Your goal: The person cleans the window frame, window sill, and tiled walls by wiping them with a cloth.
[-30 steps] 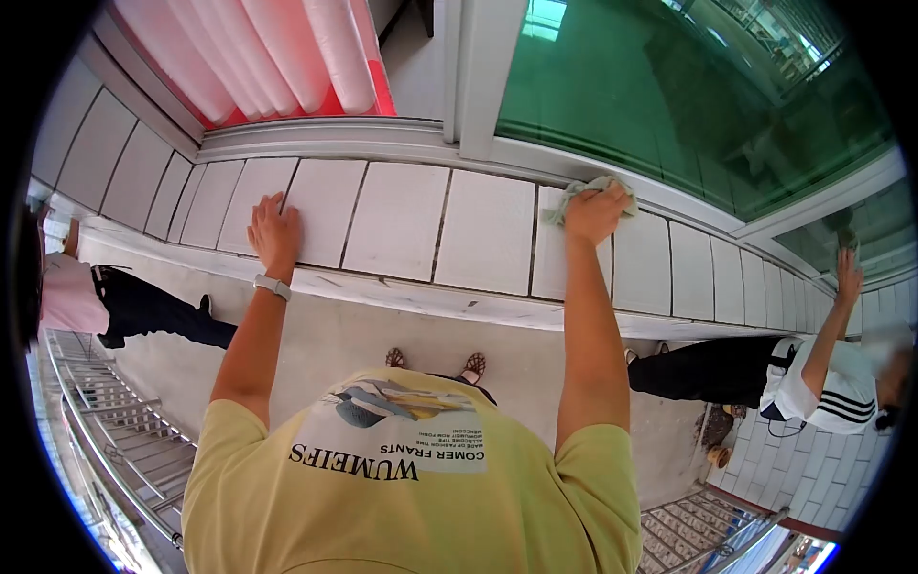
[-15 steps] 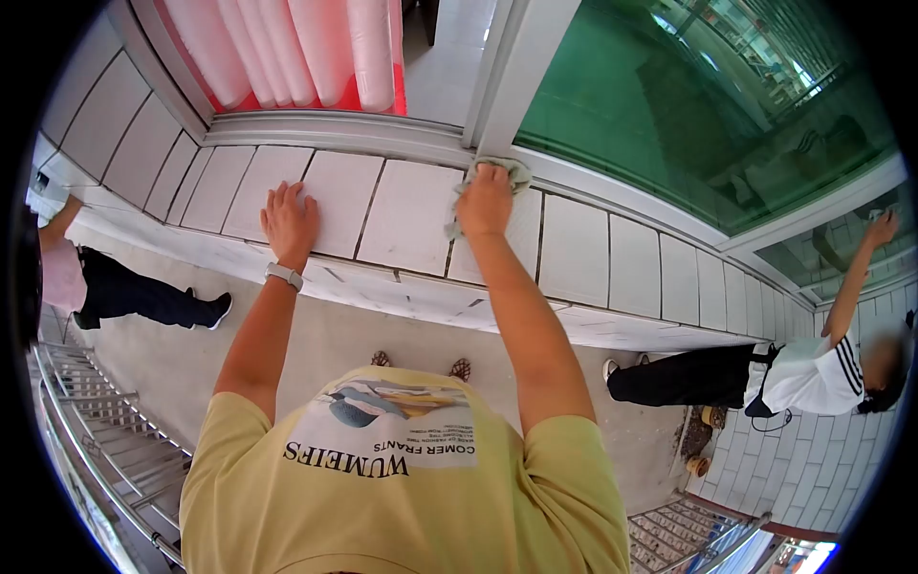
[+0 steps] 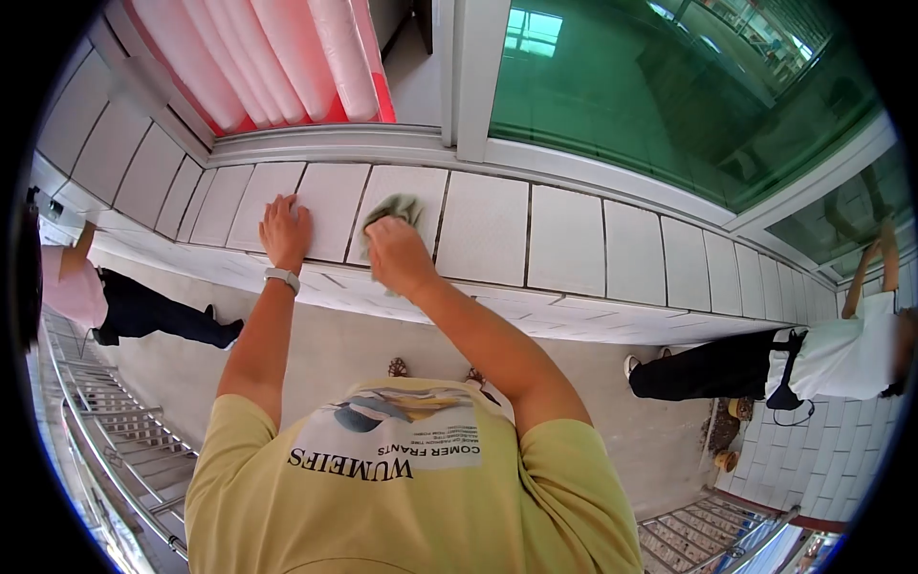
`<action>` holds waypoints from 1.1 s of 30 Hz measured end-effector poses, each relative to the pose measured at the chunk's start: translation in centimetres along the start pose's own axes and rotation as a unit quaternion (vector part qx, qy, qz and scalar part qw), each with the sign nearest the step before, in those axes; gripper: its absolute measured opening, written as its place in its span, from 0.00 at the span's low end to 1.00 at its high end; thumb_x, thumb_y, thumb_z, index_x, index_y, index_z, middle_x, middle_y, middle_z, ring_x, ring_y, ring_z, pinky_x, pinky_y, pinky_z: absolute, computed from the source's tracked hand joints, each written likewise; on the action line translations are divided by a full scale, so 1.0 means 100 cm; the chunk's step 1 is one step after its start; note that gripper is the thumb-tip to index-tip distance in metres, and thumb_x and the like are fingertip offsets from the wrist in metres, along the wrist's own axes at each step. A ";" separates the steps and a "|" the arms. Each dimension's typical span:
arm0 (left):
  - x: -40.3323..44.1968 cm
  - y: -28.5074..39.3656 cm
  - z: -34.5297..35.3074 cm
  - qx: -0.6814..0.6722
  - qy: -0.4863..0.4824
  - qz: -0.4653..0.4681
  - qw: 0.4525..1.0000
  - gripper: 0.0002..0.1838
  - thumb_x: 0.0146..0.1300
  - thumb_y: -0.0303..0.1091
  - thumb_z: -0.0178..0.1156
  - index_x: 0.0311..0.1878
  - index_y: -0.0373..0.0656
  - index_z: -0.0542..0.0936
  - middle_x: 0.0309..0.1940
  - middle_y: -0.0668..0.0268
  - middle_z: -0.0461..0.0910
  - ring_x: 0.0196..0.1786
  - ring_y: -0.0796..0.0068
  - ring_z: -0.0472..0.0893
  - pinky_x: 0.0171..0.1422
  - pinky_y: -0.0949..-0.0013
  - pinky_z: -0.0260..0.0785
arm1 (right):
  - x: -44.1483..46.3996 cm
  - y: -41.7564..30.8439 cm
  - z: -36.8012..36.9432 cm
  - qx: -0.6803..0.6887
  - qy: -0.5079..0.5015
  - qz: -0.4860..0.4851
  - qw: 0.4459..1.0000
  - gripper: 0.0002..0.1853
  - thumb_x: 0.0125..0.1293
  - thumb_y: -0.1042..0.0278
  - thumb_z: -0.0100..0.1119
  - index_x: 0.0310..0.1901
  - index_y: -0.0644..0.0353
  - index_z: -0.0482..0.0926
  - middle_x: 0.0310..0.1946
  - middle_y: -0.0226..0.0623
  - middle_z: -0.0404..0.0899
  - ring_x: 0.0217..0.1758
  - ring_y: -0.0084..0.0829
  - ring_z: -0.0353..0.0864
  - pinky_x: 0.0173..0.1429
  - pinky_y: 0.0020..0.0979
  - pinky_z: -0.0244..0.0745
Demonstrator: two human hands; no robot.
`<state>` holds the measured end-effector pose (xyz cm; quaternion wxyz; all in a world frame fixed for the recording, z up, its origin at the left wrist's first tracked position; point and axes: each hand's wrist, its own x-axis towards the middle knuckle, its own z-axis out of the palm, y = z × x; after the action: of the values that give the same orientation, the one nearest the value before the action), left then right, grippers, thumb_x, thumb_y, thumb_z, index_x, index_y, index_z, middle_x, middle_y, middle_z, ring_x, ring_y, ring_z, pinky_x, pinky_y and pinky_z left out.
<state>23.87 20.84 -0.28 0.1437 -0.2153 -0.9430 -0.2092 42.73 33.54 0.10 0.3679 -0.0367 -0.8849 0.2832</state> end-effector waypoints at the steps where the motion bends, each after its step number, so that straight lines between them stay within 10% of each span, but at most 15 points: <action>1: 0.000 -0.001 0.001 0.005 0.002 0.003 1.000 0.21 0.61 0.42 0.52 0.57 0.52 0.76 0.64 0.63 0.68 0.71 0.57 0.60 0.73 0.49 0.47 | -0.003 -0.004 -0.001 0.004 0.004 0.000 1.000 0.09 0.55 0.75 0.54 0.38 0.62 0.73 0.34 0.45 0.73 0.41 0.47 0.73 0.48 0.43 0.69; 11: -0.029 -0.013 -0.016 -0.298 -0.070 -0.007 0.952 0.18 0.60 0.34 0.58 0.54 0.41 0.78 0.53 0.56 0.78 0.57 0.61 0.75 0.62 0.64 0.65 | -0.006 -0.002 -0.002 0.107 0.027 -0.007 0.994 0.07 0.53 0.78 0.58 0.35 0.64 0.74 0.35 0.46 0.76 0.43 0.49 0.75 0.49 0.43 0.71; 16: -0.122 0.037 -0.029 -0.577 -0.121 -0.098 0.802 0.16 0.61 0.29 0.59 0.54 0.40 0.77 0.44 0.64 0.80 0.48 0.77 0.77 0.52 0.75 0.70 | -0.013 0.006 -0.002 0.148 0.068 0.079 0.984 0.08 0.57 0.74 0.61 0.38 0.66 0.76 0.38 0.48 0.79 0.44 0.46 0.79 0.49 0.38 0.73; 21: -0.156 0.029 -0.056 -0.484 -0.176 -0.011 0.857 0.18 0.62 0.30 0.60 0.56 0.37 0.74 0.50 0.62 0.79 0.52 0.74 0.78 0.55 0.72 0.72 | -0.006 0.000 -0.007 0.155 0.039 0.069 0.985 0.08 0.58 0.73 0.61 0.38 0.66 0.76 0.39 0.47 0.80 0.43 0.44 0.80 0.49 0.35 0.74; 23: -0.159 0.024 -0.053 -0.580 -0.222 -0.098 0.777 0.18 0.63 0.30 0.60 0.55 0.37 0.74 0.48 0.61 0.80 0.49 0.75 0.79 0.53 0.73 0.73 | -0.004 -0.001 -0.006 0.151 0.039 0.070 0.985 0.09 0.58 0.73 0.62 0.38 0.66 0.76 0.38 0.46 0.79 0.42 0.42 0.80 0.48 0.34 0.74; 33: -0.147 0.031 -0.072 -0.550 -0.242 -0.052 0.798 0.25 0.60 0.29 0.63 0.60 0.38 0.70 0.52 0.60 0.78 0.51 0.73 0.78 0.54 0.71 0.72 | -0.007 -0.018 -0.019 0.178 0.055 0.086 0.979 0.09 0.57 0.71 0.63 0.31 0.64 0.72 0.37 0.43 0.77 0.39 0.40 0.77 0.44 0.32 0.72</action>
<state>39.37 15.01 1.72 -0.2426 -0.2521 -0.6831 -0.6411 44.80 32.74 1.67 0.3907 -0.0619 -0.7925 0.4641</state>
